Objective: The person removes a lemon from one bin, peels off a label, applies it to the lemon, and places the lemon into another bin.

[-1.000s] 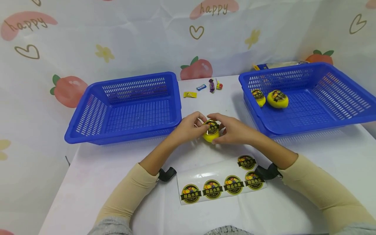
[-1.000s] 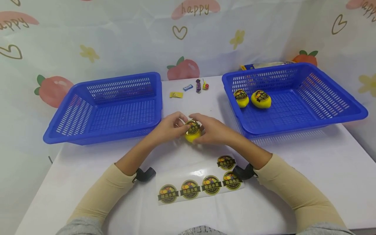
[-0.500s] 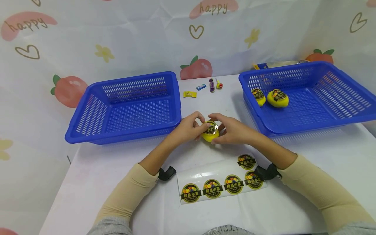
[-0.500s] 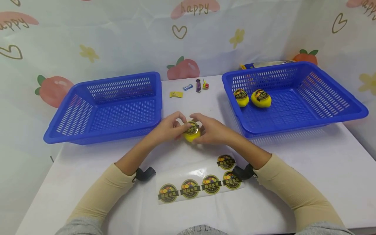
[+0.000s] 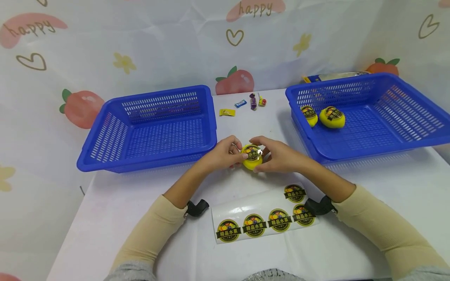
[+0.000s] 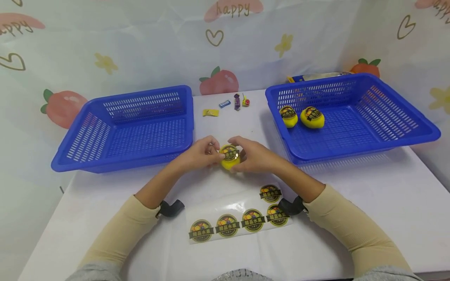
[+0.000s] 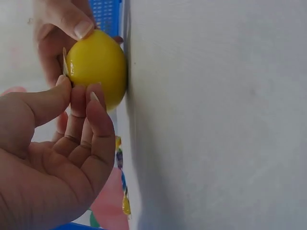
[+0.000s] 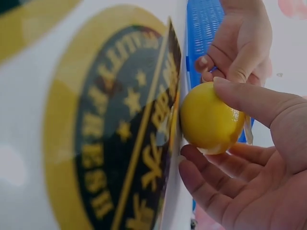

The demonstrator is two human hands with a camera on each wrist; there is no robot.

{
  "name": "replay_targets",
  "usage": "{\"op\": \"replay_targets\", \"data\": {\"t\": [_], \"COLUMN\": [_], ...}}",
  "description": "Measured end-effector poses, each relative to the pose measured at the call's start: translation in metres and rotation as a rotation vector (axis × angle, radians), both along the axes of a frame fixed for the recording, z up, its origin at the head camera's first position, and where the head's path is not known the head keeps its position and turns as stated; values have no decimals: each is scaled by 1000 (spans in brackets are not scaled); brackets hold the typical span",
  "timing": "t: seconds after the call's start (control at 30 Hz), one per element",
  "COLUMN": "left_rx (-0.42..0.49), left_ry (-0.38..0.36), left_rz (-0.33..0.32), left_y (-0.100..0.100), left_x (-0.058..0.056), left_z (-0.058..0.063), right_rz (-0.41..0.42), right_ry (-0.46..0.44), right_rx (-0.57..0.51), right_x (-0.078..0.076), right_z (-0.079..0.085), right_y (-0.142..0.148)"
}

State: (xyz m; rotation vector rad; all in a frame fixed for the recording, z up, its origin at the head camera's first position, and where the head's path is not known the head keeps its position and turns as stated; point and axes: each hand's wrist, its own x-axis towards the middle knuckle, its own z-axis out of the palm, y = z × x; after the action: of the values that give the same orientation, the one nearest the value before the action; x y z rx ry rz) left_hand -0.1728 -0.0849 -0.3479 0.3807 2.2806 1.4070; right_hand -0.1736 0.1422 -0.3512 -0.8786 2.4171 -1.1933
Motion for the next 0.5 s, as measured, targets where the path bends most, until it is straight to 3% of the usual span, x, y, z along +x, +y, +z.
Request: {"op": "replay_targets", "data": {"t": [0.3, 0.5], "left_rx": [34, 41], "left_ry": [-102, -118], "left_rz": [27, 27], "left_y": [-2, -4], "left_x": [-5, -7], "left_z": [-6, -6], "right_rz": [-31, -93], "right_ry": [-54, -85], "right_rx": [36, -42], "right_x": [-2, -6], "right_z": [-1, -1], "right_y": [1, -5]}}
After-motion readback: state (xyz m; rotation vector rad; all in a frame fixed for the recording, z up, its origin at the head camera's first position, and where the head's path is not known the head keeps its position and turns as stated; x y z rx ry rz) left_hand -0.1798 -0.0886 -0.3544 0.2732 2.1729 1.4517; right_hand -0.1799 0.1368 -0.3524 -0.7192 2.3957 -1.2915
